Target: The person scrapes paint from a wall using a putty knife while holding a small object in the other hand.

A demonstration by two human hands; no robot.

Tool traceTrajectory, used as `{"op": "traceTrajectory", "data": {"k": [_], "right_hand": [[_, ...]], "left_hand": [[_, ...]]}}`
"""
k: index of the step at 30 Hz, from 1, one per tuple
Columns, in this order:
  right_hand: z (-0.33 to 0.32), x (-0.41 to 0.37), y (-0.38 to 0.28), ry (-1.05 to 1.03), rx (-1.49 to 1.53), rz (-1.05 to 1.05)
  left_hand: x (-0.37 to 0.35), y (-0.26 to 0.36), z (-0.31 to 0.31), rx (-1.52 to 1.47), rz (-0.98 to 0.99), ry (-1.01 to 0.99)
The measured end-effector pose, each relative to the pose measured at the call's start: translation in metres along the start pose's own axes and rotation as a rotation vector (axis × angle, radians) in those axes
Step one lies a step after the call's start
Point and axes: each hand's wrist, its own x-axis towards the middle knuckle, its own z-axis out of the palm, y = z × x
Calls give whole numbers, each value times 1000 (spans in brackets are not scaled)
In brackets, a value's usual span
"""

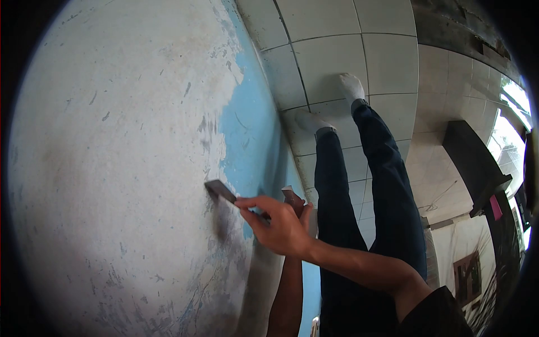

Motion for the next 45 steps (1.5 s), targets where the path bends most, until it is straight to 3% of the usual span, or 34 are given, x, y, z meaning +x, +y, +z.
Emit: {"op": "traceTrajectory", "data": {"k": [7, 11, 14, 17, 23, 25, 27, 29, 31, 32, 36, 38, 41, 44, 45], "right_hand": [[-5, 9, -4, -28, 16, 99], [-4, -4, 0, -25, 5, 7], [-11, 18, -5, -39, -25, 137], [-8, 3, -1, -35, 5, 31], [-10, 14, 2, -12, -40, 41], [-13, 16, -7, -55, -26, 128], [-13, 19, -4, -42, -32, 65], [-14, 22, -3, -30, -37, 5], [-17, 22, -6, -64, -29, 120], [-19, 24, -10, -80, -25, 176], [-17, 15, 1, -62, -69, 29], [-14, 27, 15, -5, -48, -36], [-21, 25, -9, -107, 2, 214], [-12, 17, -7, -1, -34, -22], [-13, 19, -4, -13, -15, 52]], "left_hand": [[-2, -4, 0, -42, 9, -3], [-6, 5, 4, -34, 2, 3], [-10, 16, 3, -28, -2, 8], [-12, 19, 7, -75, -8, 12], [-8, -6, 5, 82, 219, 65], [-4, -7, 5, 84, 214, 57], [-4, -10, 2, -7, 87, 24], [3, -13, -4, 359, 146, -40], [5, -14, -6, 471, 205, -49], [2, -21, -7, 398, 230, -28], [-5, -19, -2, 108, 279, -7], [-4, -23, -1, 250, 269, -22], [-2, -20, -3, 289, 269, -32], [-2, -22, 1, 236, 244, 22], [-5, -24, 2, 221, 227, 51]]}}
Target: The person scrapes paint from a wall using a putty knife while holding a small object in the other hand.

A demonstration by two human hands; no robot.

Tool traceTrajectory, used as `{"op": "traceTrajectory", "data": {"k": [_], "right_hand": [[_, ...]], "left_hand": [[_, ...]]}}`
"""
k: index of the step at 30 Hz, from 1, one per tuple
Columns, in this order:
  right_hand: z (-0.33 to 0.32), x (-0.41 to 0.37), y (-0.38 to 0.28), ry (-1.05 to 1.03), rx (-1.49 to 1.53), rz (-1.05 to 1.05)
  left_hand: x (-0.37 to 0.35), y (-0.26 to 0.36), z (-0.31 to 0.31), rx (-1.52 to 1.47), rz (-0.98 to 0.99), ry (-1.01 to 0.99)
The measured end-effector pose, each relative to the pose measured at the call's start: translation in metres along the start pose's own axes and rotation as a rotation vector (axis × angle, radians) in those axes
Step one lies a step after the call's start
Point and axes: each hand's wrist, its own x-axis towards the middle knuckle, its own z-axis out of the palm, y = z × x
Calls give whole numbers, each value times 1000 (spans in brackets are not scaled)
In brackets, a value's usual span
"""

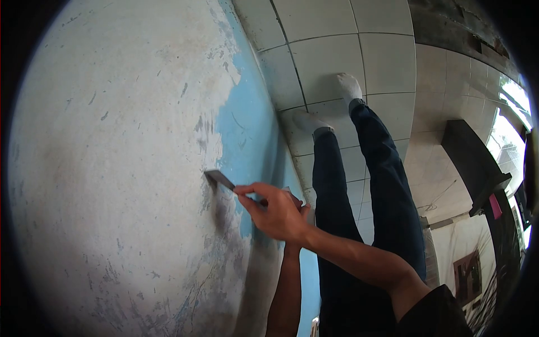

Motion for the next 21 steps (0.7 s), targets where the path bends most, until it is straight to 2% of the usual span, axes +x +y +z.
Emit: {"op": "traceTrajectory", "data": {"k": [2, 5, 8, 11, 14, 17, 21], "right_hand": [[-5, 13, 0, -29, 39, 134], [-1, 6, 8, -7, 10, -11], [-2, 1, 1, -21, 9, -33], [-10, 18, -6, -58, -2, 158], [-4, 5, 8, -37, 6, -1], [-5, 3, 8, -31, 2, -38], [-6, 11, 5, -31, 7, 6]], "left_hand": [[0, 7, -3, -3, -47, -77], [3, -3, -5, -14, -68, -74], [1, -1, 2, -108, -16, -2], [-3, 12, 3, -97, -37, -16], [3, 18, -3, 74, -42, -81], [4, 9, -4, 166, -19, -113], [-2, 15, 1, -42, -68, 9]]}}
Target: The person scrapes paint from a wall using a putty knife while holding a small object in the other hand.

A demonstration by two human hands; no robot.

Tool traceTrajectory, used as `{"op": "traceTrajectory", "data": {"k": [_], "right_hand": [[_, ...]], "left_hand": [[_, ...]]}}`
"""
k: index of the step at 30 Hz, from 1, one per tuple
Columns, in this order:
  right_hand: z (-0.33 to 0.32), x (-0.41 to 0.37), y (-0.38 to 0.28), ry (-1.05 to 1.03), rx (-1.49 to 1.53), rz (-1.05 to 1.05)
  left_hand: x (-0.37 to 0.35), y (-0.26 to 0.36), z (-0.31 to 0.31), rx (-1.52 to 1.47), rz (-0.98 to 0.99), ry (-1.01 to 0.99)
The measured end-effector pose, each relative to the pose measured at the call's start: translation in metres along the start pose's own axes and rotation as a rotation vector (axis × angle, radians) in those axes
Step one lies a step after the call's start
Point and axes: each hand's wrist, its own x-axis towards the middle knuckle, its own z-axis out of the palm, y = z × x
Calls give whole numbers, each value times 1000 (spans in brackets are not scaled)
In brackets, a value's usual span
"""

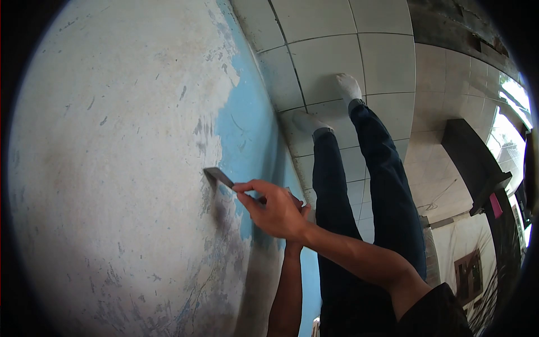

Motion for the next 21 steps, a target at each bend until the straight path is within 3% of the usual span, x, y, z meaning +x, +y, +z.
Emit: {"op": "traceTrajectory", "data": {"k": [3, 4, 7, 10, 15, 17, 21], "right_hand": [[7, -13, 2, -6, 9, -15], [9, -6, 5, 39, 3, -110], [1, 3, -9, 9, 48, 103], [6, -10, -2, -4, 3, -24], [3, 3, -3, -2, 12, 50], [2, -5, -7, -7, -7, 15], [3, 9, 2, 39, 17, -40]], "left_hand": [[5, 0, -3, -144, -121, -50], [6, -1, -3, -140, -125, -67], [6, -8, -2, 39, 8, -73], [8, -25, -1, 45, 46, -37], [4, 2, -3, -25, -24, -91], [9, -19, -7, 21, 42, -85], [21, -65, -13, 115, -29, -171]]}}
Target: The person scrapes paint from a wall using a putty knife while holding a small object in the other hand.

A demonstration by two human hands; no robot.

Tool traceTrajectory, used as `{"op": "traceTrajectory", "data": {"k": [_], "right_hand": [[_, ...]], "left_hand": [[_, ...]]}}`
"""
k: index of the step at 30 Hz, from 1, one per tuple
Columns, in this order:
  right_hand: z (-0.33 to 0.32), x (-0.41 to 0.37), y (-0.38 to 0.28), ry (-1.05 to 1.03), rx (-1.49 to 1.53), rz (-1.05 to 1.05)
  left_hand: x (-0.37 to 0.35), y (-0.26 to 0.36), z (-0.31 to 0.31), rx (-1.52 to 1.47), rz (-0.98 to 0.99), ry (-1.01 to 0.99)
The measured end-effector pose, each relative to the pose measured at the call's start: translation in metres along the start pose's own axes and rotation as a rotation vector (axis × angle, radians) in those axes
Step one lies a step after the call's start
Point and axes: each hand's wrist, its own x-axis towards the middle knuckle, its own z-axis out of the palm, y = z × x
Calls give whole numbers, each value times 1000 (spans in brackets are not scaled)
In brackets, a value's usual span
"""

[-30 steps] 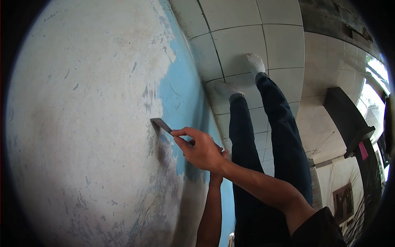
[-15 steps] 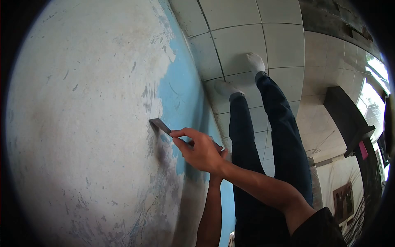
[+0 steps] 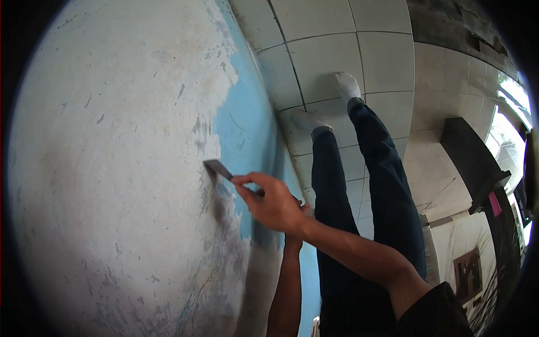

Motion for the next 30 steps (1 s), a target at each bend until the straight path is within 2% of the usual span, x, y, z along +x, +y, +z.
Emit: {"op": "traceTrajectory", "data": {"k": [1, 4, 5, 8, 9, 12, 13, 17, 20, 24, 25, 27, 28, 29, 30], "right_hand": [[-4, 6, -6, -43, -9, 145], [-5, -7, -13, -91, 26, 171], [-2, -13, -4, -63, -1, 39], [0, -3, 6, -40, 7, 3], [-2, 3, 0, -32, 53, 111], [0, -3, -4, -42, 7, 52], [-2, -11, -10, -64, 17, 102], [-2, 6, -3, -24, 42, 121], [-2, -2, -7, -57, 36, 137], [8, -17, 19, 28, -10, -90], [-1, -11, -3, -44, 37, 151], [-3, -11, -9, -65, 26, 171], [-4, -12, -9, -73, 15, 184], [1, -19, 4, -37, 9, 48], [1, -19, 5, -26, -6, 39]], "left_hand": [[1, -10, 0, 20, -11, 35], [-4, -11, 5, -28, -17, 94], [-13, 26, 4, -110, -8, 86], [-28, 90, 0, -199, -87, 50], [-28, 97, -2, -202, -128, 37], [-17, 46, 1, -160, -87, 95], [-15, 36, 1, -147, -65, 88], [-10, 24, 3, -95, -18, 82], [-8, 23, 1, -76, 23, 101], [-18, 48, 1, -205, -20, 117], [-21, 56, -1, -173, 5, 110], [-20, 67, -2, -113, 62, 96], [-20, 66, 2, -180, 49, 146], [-22, 62, 7, -247, 33, 195], [-22, 62, 10, -314, 19, 244]]}}
